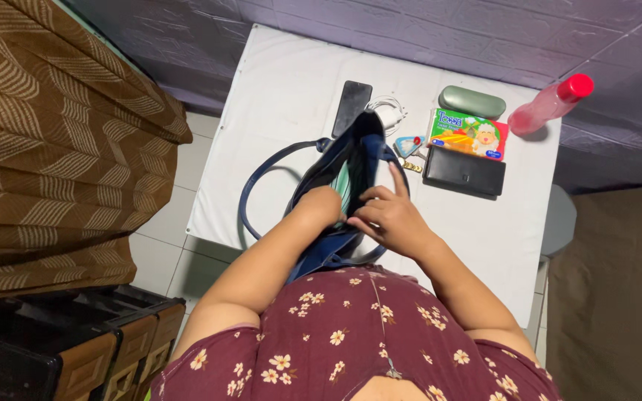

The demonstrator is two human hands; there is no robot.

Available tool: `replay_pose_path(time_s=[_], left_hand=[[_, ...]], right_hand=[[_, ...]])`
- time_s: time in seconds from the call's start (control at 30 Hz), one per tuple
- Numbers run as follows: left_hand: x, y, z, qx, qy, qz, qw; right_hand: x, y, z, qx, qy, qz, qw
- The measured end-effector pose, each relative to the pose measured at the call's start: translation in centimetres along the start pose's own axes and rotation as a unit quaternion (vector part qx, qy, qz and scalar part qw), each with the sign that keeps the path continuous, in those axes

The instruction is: The person unpacks a blue handbag on a small table, taking out a glasses case, keys, a charger cable, a wallet, a snack box, a watch, a phone, and a small pouch, and arranging the items on the table before setting the empty bag down.

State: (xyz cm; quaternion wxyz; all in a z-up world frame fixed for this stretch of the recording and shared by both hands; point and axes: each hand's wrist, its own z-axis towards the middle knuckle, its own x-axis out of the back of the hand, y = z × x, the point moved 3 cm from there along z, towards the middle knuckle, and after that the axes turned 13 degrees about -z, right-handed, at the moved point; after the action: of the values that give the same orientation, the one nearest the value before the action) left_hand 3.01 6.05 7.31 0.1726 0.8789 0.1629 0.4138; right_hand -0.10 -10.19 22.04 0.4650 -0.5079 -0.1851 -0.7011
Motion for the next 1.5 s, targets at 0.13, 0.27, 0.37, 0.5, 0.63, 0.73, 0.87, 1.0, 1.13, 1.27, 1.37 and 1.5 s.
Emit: replay_pose_path(time_s=[0.13, 0.27, 0.37, 0.5, 0.63, 0.73, 0.87, 1.0, 1.13, 1.27, 1.37, 1.5], left_hand=[[-1.9, -1.2, 0.8, 0.011, -0.033, 0.096, 0.995], [-0.5, -1.7, -0.2, -0.002, -0.046, 0.072, 0.996], [1.2, -2.4, -0.9, -0.005, -0.003, -0.036, 0.999], [3.1, -2.3, -1.1, -0.195, 0.061, -0.023, 0.979], [4.0, -4.1, -2.2, 0.017, 0.017, -0.487, 0.873], [5.2, -3.6, -5.2, -0.007, 0.046, -0.607, 0.793], [7.7, -1.2, -9.3, -0.058, 0.069, -0.697, 0.711], [9.7, 2.4, -13.3, -0.108, 0.059, -0.728, 0.674], [11.0, 6.9, -16.2, -0.158, 0.045, -0.65, 0.742], [11.6, 9.7, -17.5, -0.296, 0.069, -0.604, 0.737], [12.1, 8.2, -18.6, -0.422, 0.27, -0.531, 0.683], [12.5, 5.3, -15.8, -0.405, 0.303, -0.625, 0.595]], right_hand=[[-0.8, 0.2, -1.9, -0.039, 0.003, -0.042, 0.998], [-1.7, 0.4, -2.8, -0.054, -0.005, -0.067, 0.996], [-2.3, 0.5, -2.5, -0.051, 0.001, -0.071, 0.996], [-2.8, 0.6, -1.9, -0.066, -0.011, -0.068, 0.995], [-2.8, 0.3, -1.8, -0.081, -0.014, -0.009, 0.997], [-2.4, -0.7, -1.3, -0.067, -0.041, -0.008, 0.997], [-0.9, -2.0, 0.4, -0.088, -0.08, 0.052, 0.991], [1.1, -2.7, 0.7, -0.178, -0.089, 0.148, 0.969], [0.8, -2.7, -1.7, -0.266, -0.009, 0.33, 0.906], [-0.9, 0.1, -4.8, -0.312, 0.096, 0.562, 0.76], [-0.9, 2.4, -7.4, -0.318, 0.136, 0.683, 0.643], [1.0, 4.2, -10.6, -0.288, 0.221, 0.736, 0.572]])
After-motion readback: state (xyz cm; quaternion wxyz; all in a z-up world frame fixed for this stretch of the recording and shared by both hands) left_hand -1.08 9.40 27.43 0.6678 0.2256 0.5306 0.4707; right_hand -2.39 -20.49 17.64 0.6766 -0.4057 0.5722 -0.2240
